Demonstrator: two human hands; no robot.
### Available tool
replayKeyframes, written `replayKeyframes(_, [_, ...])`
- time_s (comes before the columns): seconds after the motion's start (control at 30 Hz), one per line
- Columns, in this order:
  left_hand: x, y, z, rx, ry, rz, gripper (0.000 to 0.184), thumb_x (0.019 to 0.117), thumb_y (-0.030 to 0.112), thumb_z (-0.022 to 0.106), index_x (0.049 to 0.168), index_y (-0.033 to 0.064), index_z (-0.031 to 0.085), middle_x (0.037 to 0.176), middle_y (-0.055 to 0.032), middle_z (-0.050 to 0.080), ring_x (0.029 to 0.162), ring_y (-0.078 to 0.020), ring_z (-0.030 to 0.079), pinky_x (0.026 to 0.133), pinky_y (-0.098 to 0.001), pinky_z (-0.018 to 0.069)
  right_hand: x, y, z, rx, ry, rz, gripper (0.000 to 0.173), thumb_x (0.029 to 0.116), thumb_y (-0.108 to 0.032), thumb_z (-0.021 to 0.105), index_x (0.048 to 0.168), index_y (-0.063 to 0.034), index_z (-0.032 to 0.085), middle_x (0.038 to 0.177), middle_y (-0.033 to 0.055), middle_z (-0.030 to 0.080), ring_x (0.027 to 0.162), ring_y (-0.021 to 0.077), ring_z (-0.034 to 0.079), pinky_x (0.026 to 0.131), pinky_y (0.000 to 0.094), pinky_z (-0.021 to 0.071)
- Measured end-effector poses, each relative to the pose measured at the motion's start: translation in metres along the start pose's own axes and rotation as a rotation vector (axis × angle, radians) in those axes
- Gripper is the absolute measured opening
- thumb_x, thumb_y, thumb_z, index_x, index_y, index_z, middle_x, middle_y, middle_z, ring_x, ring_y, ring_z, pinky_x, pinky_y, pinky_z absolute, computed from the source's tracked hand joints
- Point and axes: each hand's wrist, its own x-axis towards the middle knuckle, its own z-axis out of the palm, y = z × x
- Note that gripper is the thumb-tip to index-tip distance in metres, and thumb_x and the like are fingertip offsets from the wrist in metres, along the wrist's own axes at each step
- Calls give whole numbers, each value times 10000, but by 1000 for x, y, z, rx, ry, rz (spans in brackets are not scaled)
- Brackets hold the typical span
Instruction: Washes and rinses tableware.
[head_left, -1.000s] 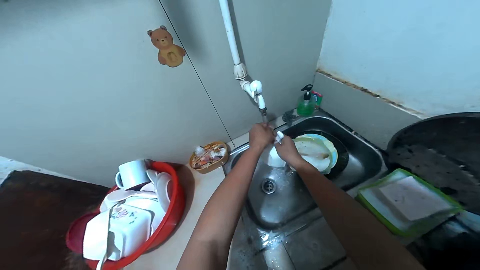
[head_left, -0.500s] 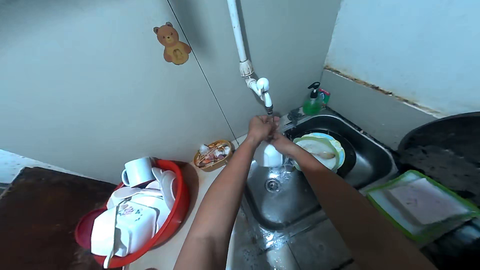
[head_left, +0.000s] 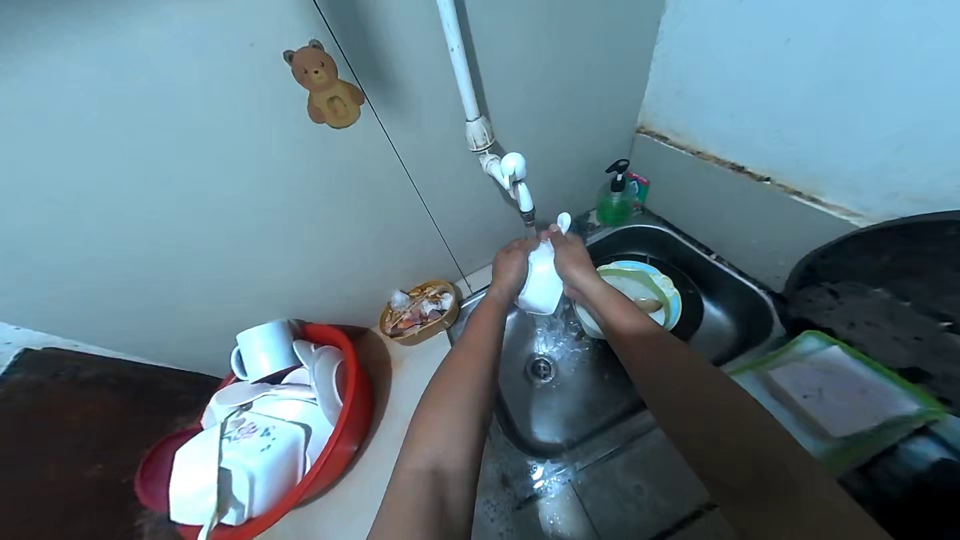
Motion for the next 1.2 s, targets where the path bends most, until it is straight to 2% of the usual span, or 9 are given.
replayKeyframes(0.3, [-39, -10, 41, 1, 145, 46, 624, 1108, 475, 329, 1539, 31, 410, 1538, -225, 452, 1427, -343, 441, 1185, -551, 346, 6, 10, 8, 237, 106, 118, 560, 1130, -422, 330, 1503, -7, 389, 1414, 238, 534, 1274, 300, 558, 1064, 484, 465])
replayKeyframes(0.47, [-47, 28, 28, -326, 126, -208, 655, 1087, 512, 412, 1532, 38, 330, 1294, -230, 591, 1132, -299, 611, 970, -480, 518, -31, -3, 10, -108, -207, 96, 741, 1100, -560, 129, 1577, -48, 373, 1579, 220, 430, 1470, 329, 410, 1196, 572, 316])
replayKeyframes(0.57, [-26, 11, 14, -425, 200, -165, 573, 1095, 483, 402, 1423, 18, 468, 1144, -186, 634, 973, -254, 642, 847, -443, 557, -36, 12, -9, -611, -404, -168, 803, 1111, -522, 92, 1391, 59, 570, 1362, 302, 608, 1343, 418, 547, 1163, 633, 319])
replayKeyframes(0.77, [-42, -5, 6, -558, 39, -427, 735, 1046, 680, 182, 1442, 117, 442, 1082, -194, 663, 802, -292, 681, 638, -437, 585, -5, 24, -34, -1227, -474, -330, 691, 1114, -493, 95, 1538, -135, 507, 1589, 85, 488, 1574, 364, 236, 1202, 746, -88])
replayKeyframes(0.87, [-39, -22, 17, -569, 3, -426, 704, 1038, 691, 183, 1101, 101, 563, 752, -51, 621, 585, -128, 605, 511, -280, 518, -20, 19, -21, -1197, -550, -366, 610, 1125, -392, 170, 1446, -83, 586, 1470, 145, 594, 1446, 328, 470, 1241, 668, 105])
replayKeyframes(0.93, [-33, -32, 10, -604, 5, -375, 738, 1032, 705, 222, 1200, 81, 577, 916, -84, 655, 774, -165, 645, 676, -351, 557, -28, 20, -24, -1188, -628, -450, 514, 1120, -343, 274, 1454, -94, 576, 1414, 136, 633, 1365, 299, 553, 1198, 624, 246])
replayKeyframes(1.03, [-25, -35, -9, -567, -12, -295, 768, 1035, 692, 254, 1443, 90, 501, 1246, -154, 666, 1071, -253, 677, 888, -448, 578, -29, 35, -40, -1304, -573, -560, 409, 1008, -152, 598, 1415, -123, 617, 1436, 115, 617, 1406, 318, 504, 1232, 652, 187])
replayKeyframes(1.13, [-23, -22, -1, -456, -12, -270, 680, 1060, 613, 351, 1421, 63, 522, 1202, -169, 678, 1039, -265, 684, 882, -458, 579, -33, 57, -35, -1326, -422, -548, 598, 974, 30, 586, 1545, -107, 467, 1571, 181, 475, 1493, 387, 397, 1235, 669, 189])
replayKeyframes(1.2, [-21, -12, 17, -379, -5, -230, 606, 1092, 535, 353, 1432, 54, 499, 1205, -169, 645, 1026, -251, 645, 875, -440, 548, -43, 62, -23, -1202, -329, -507, 567, 980, 91, 520, 1526, -52, 466, 1544, 195, 505, 1446, 409, 457, 1182, 595, 353])
